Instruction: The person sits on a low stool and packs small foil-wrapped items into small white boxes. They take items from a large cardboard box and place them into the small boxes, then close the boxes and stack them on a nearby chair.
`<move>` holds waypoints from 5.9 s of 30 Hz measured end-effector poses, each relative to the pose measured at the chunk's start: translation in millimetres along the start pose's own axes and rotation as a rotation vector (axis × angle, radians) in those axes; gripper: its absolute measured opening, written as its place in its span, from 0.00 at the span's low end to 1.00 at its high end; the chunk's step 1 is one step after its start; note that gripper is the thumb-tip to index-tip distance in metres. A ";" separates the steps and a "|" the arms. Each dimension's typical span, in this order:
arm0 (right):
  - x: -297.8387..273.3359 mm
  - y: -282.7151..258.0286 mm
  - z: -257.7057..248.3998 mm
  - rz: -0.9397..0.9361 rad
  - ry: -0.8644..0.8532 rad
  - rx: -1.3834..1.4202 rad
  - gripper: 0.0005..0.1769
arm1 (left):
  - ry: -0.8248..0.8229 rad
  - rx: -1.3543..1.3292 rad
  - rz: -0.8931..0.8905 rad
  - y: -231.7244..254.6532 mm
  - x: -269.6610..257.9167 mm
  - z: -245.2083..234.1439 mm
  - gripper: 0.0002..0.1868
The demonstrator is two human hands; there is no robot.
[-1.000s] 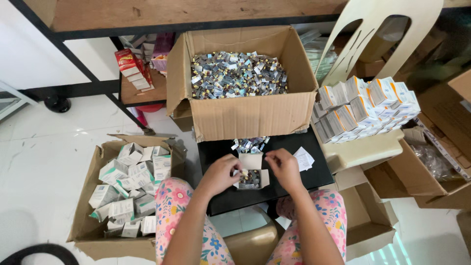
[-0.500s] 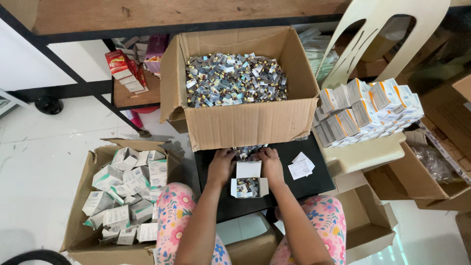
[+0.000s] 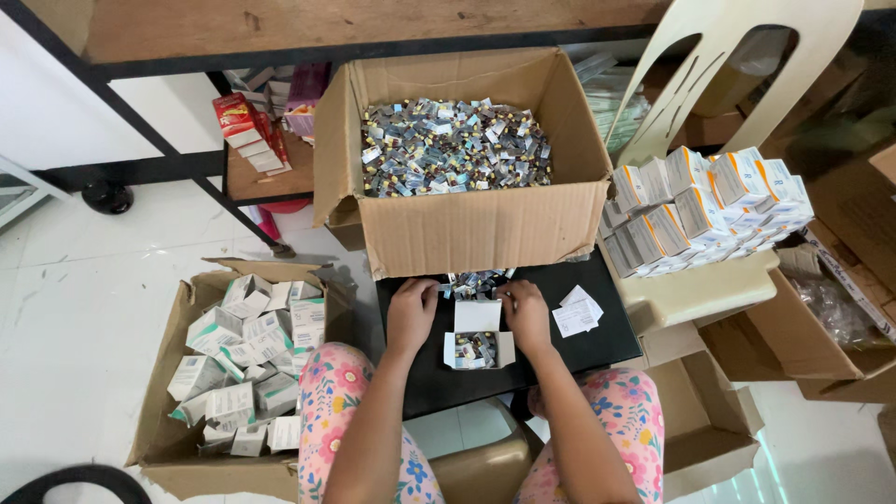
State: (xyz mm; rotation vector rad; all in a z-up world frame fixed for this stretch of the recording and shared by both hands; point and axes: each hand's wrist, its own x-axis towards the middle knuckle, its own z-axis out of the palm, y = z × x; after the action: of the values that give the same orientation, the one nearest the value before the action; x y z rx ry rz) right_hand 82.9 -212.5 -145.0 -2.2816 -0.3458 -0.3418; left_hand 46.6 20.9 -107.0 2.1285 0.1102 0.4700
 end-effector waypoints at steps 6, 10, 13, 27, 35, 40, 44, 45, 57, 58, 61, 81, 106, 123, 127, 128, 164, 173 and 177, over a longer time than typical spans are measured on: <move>0.7 -20.5 -31.3 0.370 -0.057 0.593 0.07 | -0.138 -0.200 -0.011 38.3 -8.6 -46.6 0.06; -14.4 -62.1 -71.5 0.121 -0.166 0.402 0.06 | -0.179 -0.219 0.096 64.6 -13.1 -64.4 0.06; -16.7 -86.1 -84.2 -0.048 -0.173 0.099 0.10 | -0.279 -0.181 0.164 77.3 -14.4 -67.0 0.06; 7.1 -7.5 -11.0 -0.179 -0.044 -0.122 0.15 | -0.066 0.096 0.302 -18.9 8.9 4.1 0.22; 0.5 0.5 1.2 -0.097 -0.088 -0.189 0.11 | -0.264 0.254 0.059 -39.8 -4.4 34.4 0.08; 13.2 -41.0 -34.3 0.019 0.025 0.018 0.05 | -0.166 0.205 0.051 -25.5 0.6 17.7 0.06; 11.4 -87.2 -77.4 0.120 0.015 0.187 0.06 | -0.120 0.066 0.019 -3.7 1.2 -6.3 0.05; 5.5 -98.9 -87.9 0.091 -0.018 0.201 0.06 | -0.112 0.013 0.011 4.5 2.4 -12.6 0.05; -17.6 -101.4 -103.8 -0.023 -0.179 -0.090 0.10 | -0.454 -0.104 0.281 81.0 -29.8 -75.6 0.18; -18.4 -94.1 -102.3 0.046 -0.201 -0.095 0.12 | -0.455 -0.069 0.242 77.3 -31.6 -74.1 0.27; -23.5 -74.7 -90.4 0.242 -0.378 -0.021 0.19 | -0.502 -0.005 0.150 56.4 -39.1 -67.9 0.49; -36.4 -32.2 -46.2 0.402 -0.357 0.238 0.14 | -0.631 -0.009 0.157 -6.2 -48.0 -24.3 0.39; -26.8 14.5 -37.1 0.333 -0.141 0.331 0.10 | -0.498 -0.144 0.026 -41.2 -30.7 -22.4 0.32; 4.1 -15.7 -17.7 0.008 0.083 -0.104 0.06 | -0.238 0.218 0.149 -45.3 -6.5 39.8 0.16; 8.4 -69.5 -59.9 0.040 0.233 0.172 0.06 | -0.152 0.242 0.072 -29.9 -5.4 27.6 0.08; 2.6 -85.6 -71.1 0.008 0.201 0.183 0.06 | -0.114 0.197 0.052 -24.0 -5.1 21.1 0.08; -19.0 -15.0 -14.3 -0.219 -0.219 -0.304 0.08 | -0.021 0.289 0.049 -38.5 -2.1 25.2 0.08; -21.6 -2.2 -9.3 -0.087 -0.068 -0.291 0.08 | -0.016 -0.106 -0.016 29.6 -17.3 -38.7 0.08; -13.4 -14.6 -21.8 -0.060 0.065 -0.196 0.05 | -0.123 -0.175 0.006 71.1 -36.0 -49.5 0.09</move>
State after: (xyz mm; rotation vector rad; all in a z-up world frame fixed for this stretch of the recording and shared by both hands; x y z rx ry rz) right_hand 62.4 -221.0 -125.6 -2.4486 -0.3619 -0.4989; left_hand -12.1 9.8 -34.6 1.9807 -0.0070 0.3381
